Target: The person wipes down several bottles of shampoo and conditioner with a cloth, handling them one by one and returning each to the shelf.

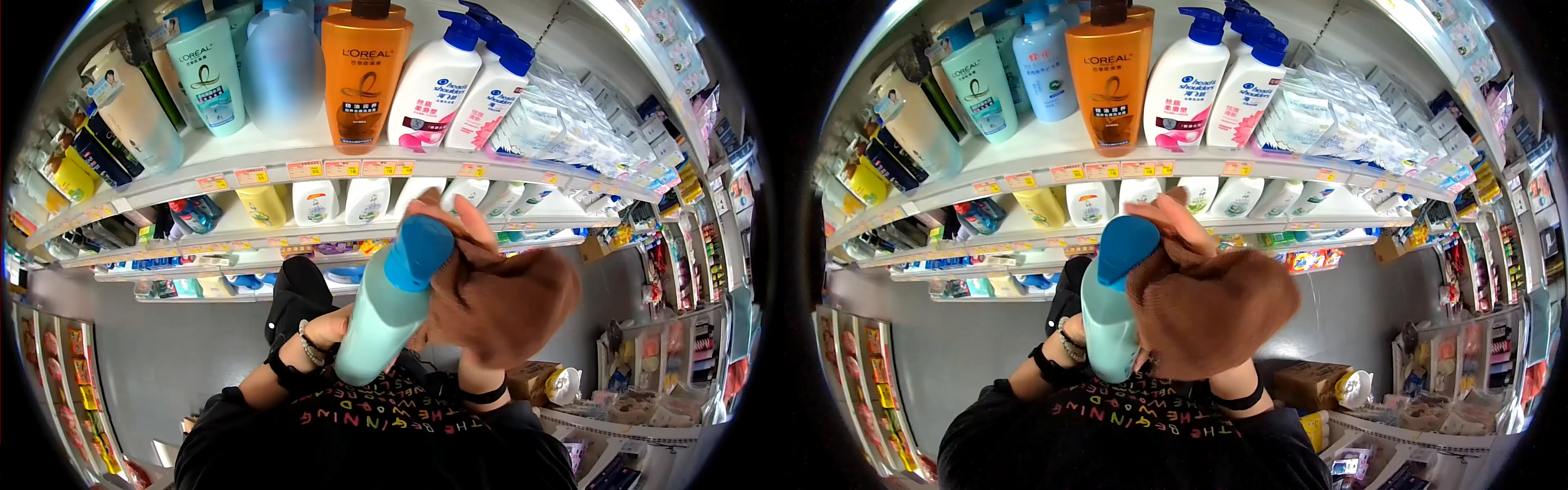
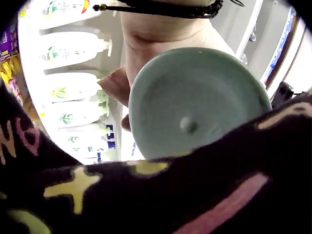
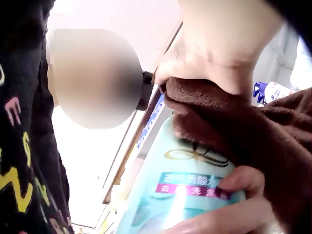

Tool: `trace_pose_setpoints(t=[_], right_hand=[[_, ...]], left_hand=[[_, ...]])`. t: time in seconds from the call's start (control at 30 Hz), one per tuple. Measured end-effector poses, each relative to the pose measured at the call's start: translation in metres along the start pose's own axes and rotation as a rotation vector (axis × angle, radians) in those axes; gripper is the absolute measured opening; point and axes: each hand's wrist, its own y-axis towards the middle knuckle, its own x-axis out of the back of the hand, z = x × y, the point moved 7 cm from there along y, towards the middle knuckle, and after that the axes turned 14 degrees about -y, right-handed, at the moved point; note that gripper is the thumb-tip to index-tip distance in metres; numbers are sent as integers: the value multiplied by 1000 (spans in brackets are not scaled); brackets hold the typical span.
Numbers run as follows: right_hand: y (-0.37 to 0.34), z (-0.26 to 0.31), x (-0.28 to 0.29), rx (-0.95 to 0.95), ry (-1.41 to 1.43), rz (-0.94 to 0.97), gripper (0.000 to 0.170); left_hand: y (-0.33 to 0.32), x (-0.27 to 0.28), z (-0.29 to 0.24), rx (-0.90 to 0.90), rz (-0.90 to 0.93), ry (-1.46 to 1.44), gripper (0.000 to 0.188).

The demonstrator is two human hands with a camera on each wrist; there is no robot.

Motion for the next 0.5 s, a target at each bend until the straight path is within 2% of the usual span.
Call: trace_pose_setpoints(t=[0.03,0.07,0.1,0.13,0.17,0.2,0.23,0.27,0.3,0.37,0.4,0.43,0.5], right_hand=[[-2,-8,-2,-207,396,-64,70],[-5,-18,-10,-411,792,-130,77],[-1,-16,-8,-346,696,-155,84],[-6,-28,-15,-416,727,-143,86],[-11,-40,-21,-483,758,-129,87],[-10,-43,-21,-479,762,-127,87],[-7,-44,-25,-465,880,-93,85],[-5,-45,-28,-452,997,-57,84],[-2,-56,-29,-448,997,-55,84],[8,-45,-34,-69,1032,207,79],[5,-46,-35,-126,1073,170,77],[2,-41,-35,-125,1070,171,77],[-6,-50,-45,-426,1149,145,77]], left_hand=[[1,-4,-1,-1,4,-1,85],[1,-7,-4,-11,-43,3,75],[1,-7,-7,-19,-92,7,67],[3,-9,-10,-60,-69,18,77],[2,-8,-12,-62,-71,21,77],[0,-2,-8,22,-138,94,80],[-3,4,-4,105,-204,167,82],[0,-5,-3,86,-94,43,81],[1,-3,-1,83,-94,46,81],[3,-17,9,154,210,-214,78],[6,-21,17,217,285,-303,95],[5,-23,18,217,288,-302,95],[5,-16,18,224,136,-243,97]])
